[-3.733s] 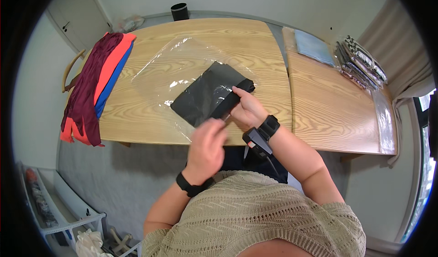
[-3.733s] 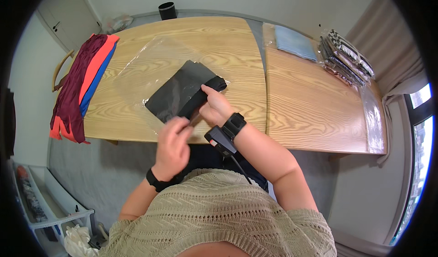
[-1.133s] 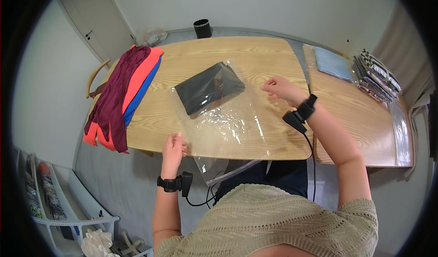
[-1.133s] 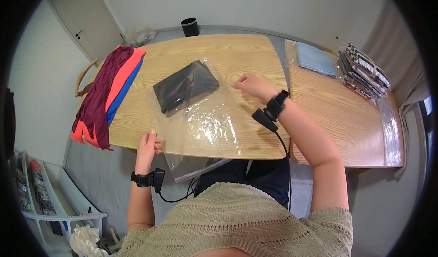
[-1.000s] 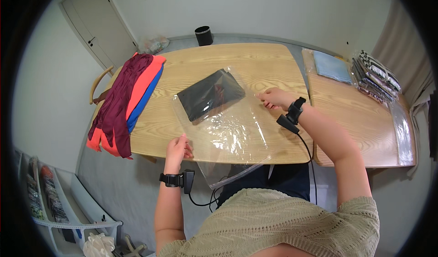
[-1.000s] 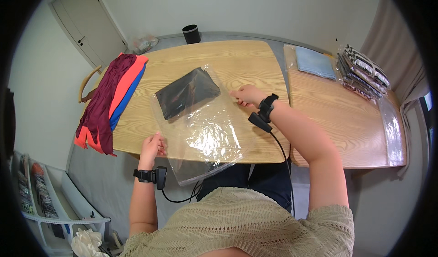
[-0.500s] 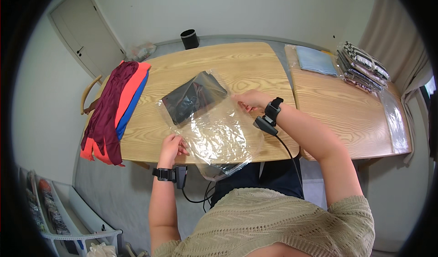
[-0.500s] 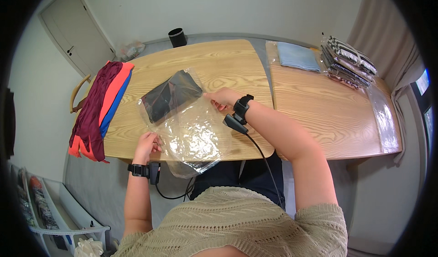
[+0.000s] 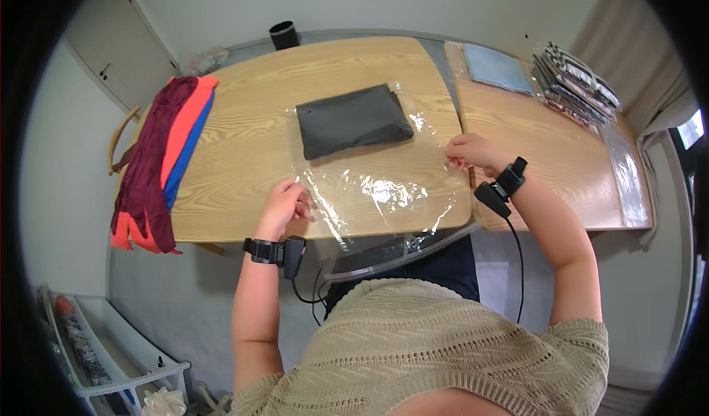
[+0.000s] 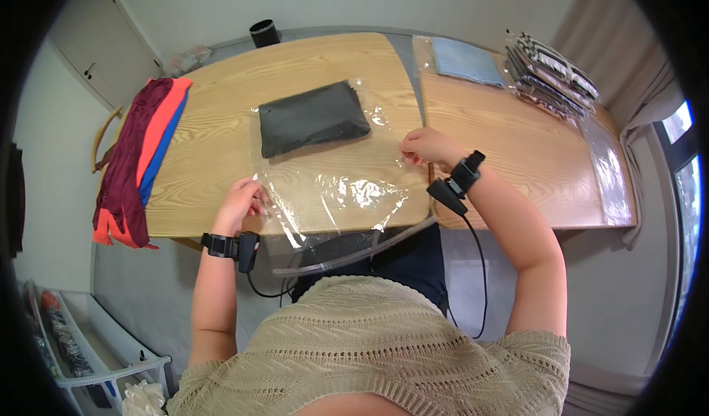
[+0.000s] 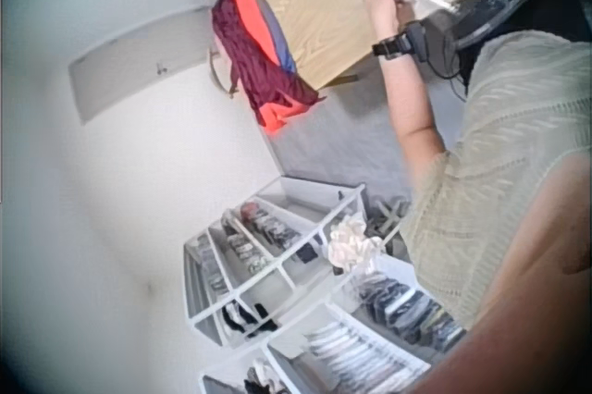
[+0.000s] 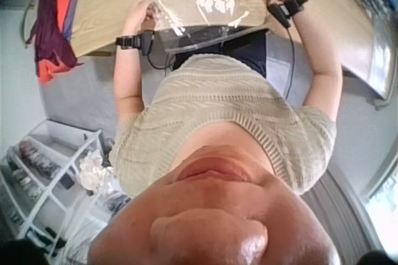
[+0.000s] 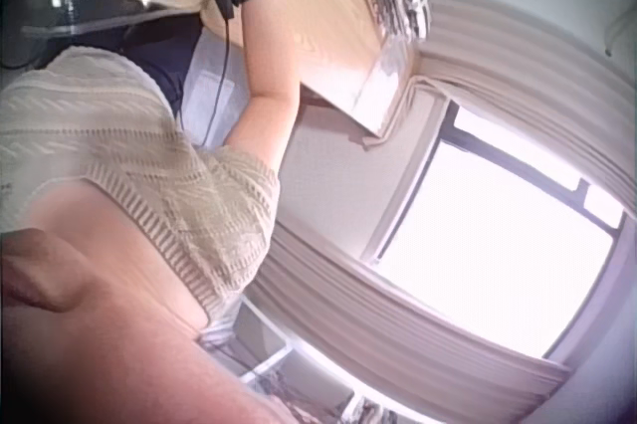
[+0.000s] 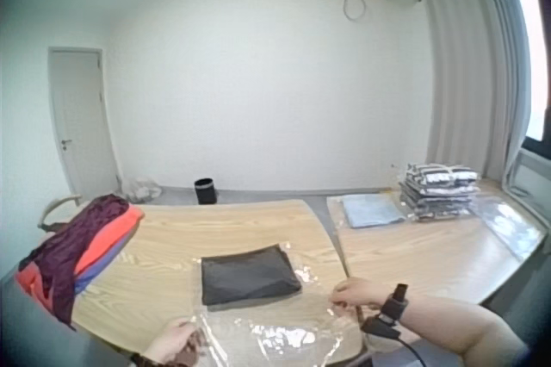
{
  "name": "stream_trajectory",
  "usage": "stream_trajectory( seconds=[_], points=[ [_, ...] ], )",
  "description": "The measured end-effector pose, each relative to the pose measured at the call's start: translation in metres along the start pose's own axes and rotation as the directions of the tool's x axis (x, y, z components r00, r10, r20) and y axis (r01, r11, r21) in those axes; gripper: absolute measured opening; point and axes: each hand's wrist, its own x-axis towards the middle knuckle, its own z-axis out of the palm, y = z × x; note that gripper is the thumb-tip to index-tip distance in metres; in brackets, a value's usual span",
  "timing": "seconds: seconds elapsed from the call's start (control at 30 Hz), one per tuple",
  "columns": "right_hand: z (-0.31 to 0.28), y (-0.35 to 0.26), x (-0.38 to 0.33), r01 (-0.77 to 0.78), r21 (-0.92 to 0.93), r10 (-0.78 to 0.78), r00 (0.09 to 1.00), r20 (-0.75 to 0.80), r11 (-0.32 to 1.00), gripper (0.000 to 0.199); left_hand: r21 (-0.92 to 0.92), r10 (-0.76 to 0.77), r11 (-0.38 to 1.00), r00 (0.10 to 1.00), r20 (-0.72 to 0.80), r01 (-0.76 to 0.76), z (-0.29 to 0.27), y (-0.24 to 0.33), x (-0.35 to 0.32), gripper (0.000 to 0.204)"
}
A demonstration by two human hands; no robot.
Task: Folding and packing various pieces of clothing into plastic bags on a table.
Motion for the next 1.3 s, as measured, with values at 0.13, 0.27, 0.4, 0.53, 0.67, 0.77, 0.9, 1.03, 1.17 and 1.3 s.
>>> stream_trajectory(
  seconds=[0.13, 0.27, 0.4, 0.53, 0.67, 0.77, 0.9, 1.03, 1.17, 1.3],
  points=[
    [-0.005, 0.029, -0.048, 0.027, 0.026, -0.026, 0.998, -0.060, 0.999, 0.024, -0.018, -0.004, 1.000, 0.998, 0.060, 0.005, 0.005, 0.002, -0.013, 0.023],
    [0.014, 0.029, -0.094, 0.091, -0.075, -0.101, 0.984, -0.147, 0.993, 0.025, 0.114, -0.007, 0.993, 0.977, 0.214, -0.018, -0.011, -0.009, -0.043, 0.021],
    [0.015, 0.031, -0.101, 0.246, -0.476, -0.385, 0.896, -0.220, 0.845, 0.035, 0.542, 0.493, 0.704, 0.865, 0.094, -0.460, -0.005, -0.011, -0.061, 0.030],
    [0.018, -0.004, -0.084, 0.256, -0.967, -0.597, 0.777, 0.200, 0.010, 0.075, 0.774, 0.699, -0.099, 0.510, 0.501, -0.625, 0.002, 0.020, -0.048, 0.050],
    [0.020, -0.008, -0.055, 0.349, -0.901, -0.584, 0.686, 0.433, -0.259, 0.063, 0.672, 0.424, -0.259, 0.543, 0.725, -0.694, 0.013, 0.037, -0.038, 0.058],
    [0.023, 0.006, -0.050, 0.477, -0.875, -0.517, 0.730, 0.447, -0.082, 0.058, 0.632, 0.308, -0.221, 0.562, 0.768, -0.743, 0.014, 0.038, -0.032, 0.058],
    [0.026, 0.014, -0.052, 0.462, -0.885, -0.524, 0.741, 0.421, -0.057, 0.056, 0.612, 0.258, -0.094, 0.574, 0.777, -0.786, 0.011, 0.027, -0.025, 0.056],
    [0.023, 0.007, -0.063, 0.490, -0.871, -0.508, 0.758, 0.409, 0.031, 0.054, 0.578, 0.277, 0.129, 0.589, 0.759, -0.806, 0.010, 0.025, -0.021, 0.052],
    [0.021, 0.007, -0.077, 0.606, -0.780, -0.535, 0.715, 0.449, 0.155, 0.046, 0.527, 0.307, 0.239, 0.578, 0.756, -0.816, 0.004, 0.016, -0.013, 0.048],
    [0.007, 0.021, -0.075, 0.611, -0.631, -0.466, 0.785, 0.407, 0.478, 0.039, 0.425, 0.359, 0.475, 0.611, 0.706, -0.771, 0.003, 0.022, -0.017, 0.041]
  ],
)
